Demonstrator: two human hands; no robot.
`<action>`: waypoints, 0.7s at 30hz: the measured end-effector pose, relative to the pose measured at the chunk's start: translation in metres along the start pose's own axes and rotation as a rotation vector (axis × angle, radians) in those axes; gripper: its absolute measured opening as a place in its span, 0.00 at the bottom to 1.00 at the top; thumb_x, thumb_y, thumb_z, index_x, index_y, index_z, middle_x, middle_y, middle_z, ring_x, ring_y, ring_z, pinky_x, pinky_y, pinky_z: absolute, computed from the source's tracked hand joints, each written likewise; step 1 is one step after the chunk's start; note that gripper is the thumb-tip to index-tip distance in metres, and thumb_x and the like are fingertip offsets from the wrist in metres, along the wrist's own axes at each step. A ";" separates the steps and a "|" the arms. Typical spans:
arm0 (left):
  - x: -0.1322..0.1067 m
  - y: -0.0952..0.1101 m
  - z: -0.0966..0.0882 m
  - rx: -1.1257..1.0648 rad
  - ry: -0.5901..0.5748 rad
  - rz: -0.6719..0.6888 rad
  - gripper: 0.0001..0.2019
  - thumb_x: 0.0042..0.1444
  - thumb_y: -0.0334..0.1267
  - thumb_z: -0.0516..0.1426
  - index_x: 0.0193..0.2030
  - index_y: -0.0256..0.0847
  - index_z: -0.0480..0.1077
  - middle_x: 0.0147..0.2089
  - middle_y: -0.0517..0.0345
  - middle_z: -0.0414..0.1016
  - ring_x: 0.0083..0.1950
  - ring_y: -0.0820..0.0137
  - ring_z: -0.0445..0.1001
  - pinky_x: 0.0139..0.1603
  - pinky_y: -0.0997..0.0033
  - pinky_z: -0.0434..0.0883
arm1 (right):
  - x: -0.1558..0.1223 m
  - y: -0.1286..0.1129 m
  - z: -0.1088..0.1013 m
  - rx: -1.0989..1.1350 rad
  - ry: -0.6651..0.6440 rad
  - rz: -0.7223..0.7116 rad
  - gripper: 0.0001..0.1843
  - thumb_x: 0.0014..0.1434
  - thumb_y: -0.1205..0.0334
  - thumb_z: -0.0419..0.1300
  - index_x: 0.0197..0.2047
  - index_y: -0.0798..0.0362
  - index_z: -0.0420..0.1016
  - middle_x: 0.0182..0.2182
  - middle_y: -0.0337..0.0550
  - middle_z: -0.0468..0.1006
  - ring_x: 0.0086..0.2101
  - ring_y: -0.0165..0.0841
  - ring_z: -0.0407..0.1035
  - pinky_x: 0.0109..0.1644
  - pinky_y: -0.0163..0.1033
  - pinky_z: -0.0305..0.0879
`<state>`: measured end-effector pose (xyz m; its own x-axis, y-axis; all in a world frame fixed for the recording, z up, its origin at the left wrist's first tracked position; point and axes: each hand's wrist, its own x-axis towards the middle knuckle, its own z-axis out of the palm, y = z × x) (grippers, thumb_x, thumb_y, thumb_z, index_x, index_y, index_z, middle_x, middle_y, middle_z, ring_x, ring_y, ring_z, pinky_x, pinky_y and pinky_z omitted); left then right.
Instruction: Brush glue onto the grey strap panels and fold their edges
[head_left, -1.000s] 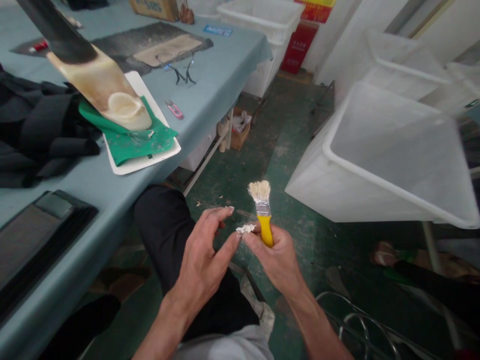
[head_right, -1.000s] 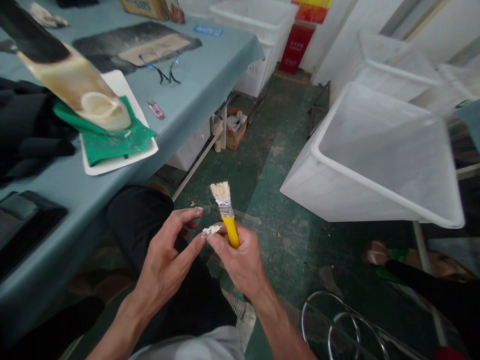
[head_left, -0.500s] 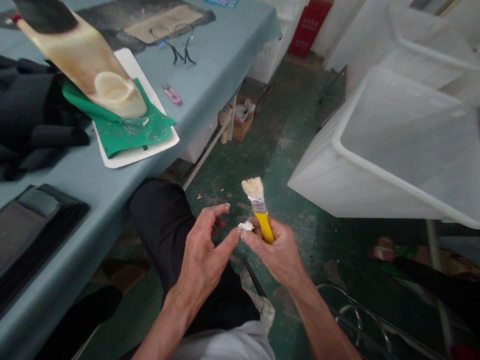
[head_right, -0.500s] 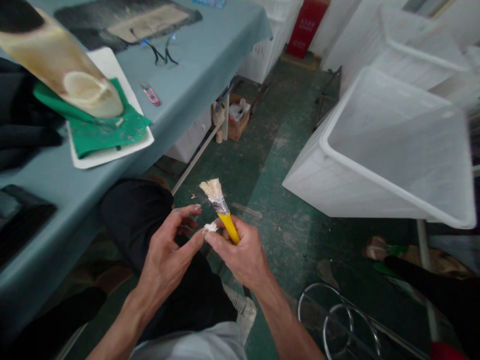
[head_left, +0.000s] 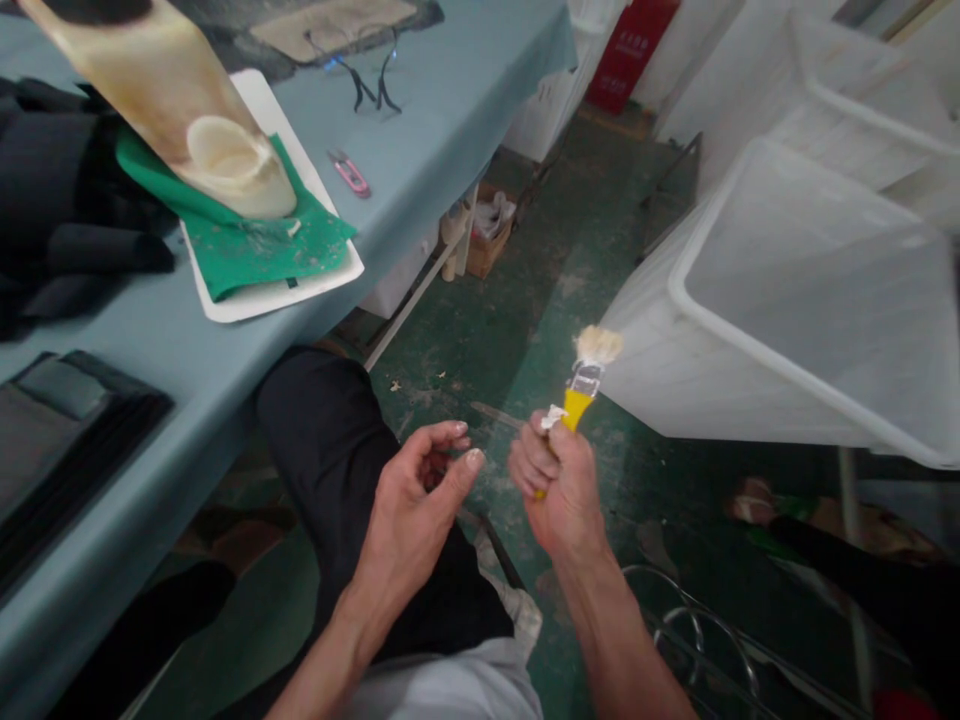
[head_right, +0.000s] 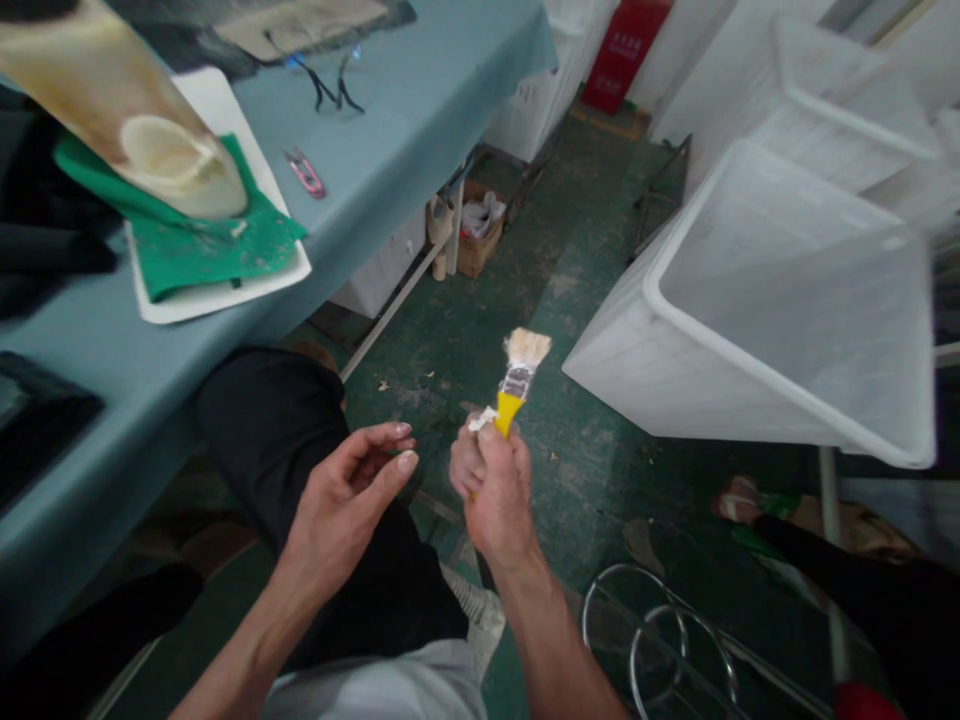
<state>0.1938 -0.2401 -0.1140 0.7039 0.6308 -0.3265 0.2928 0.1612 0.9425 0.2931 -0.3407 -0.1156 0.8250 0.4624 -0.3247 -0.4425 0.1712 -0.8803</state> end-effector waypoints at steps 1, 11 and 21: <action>0.000 -0.001 0.000 -0.059 0.011 -0.037 0.19 0.53 0.49 0.68 0.48 0.42 0.78 0.45 0.54 0.81 0.43 0.65 0.78 0.41 0.69 0.73 | 0.002 -0.001 -0.001 0.039 0.001 -0.023 0.21 0.59 0.42 0.63 0.28 0.48 0.61 0.17 0.22 0.45 0.16 0.24 0.38 0.16 0.29 0.42; -0.003 0.000 -0.008 -0.403 -0.220 -0.112 0.16 0.62 0.51 0.64 0.52 0.48 0.81 0.48 0.55 0.81 0.42 0.69 0.73 0.43 0.73 0.71 | -0.014 -0.004 -0.013 -0.337 -0.191 -0.112 0.23 0.65 0.43 0.62 0.29 0.52 0.69 0.20 0.32 0.60 0.20 0.25 0.52 0.22 0.31 0.52; -0.033 0.025 -0.030 -0.275 -0.284 0.213 0.13 0.66 0.46 0.62 0.55 0.52 0.79 0.48 0.55 0.75 0.47 0.68 0.72 0.47 0.72 0.69 | -0.029 -0.016 0.014 -0.358 -0.491 -0.071 0.23 0.66 0.44 0.62 0.30 0.54 0.76 0.22 0.35 0.66 0.22 0.25 0.55 0.26 0.31 0.59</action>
<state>0.1592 -0.2341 -0.0777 0.8911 0.4440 -0.0939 -0.0333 0.2703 0.9622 0.2713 -0.3446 -0.0873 0.5525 0.8219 -0.1387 -0.1765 -0.0473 -0.9832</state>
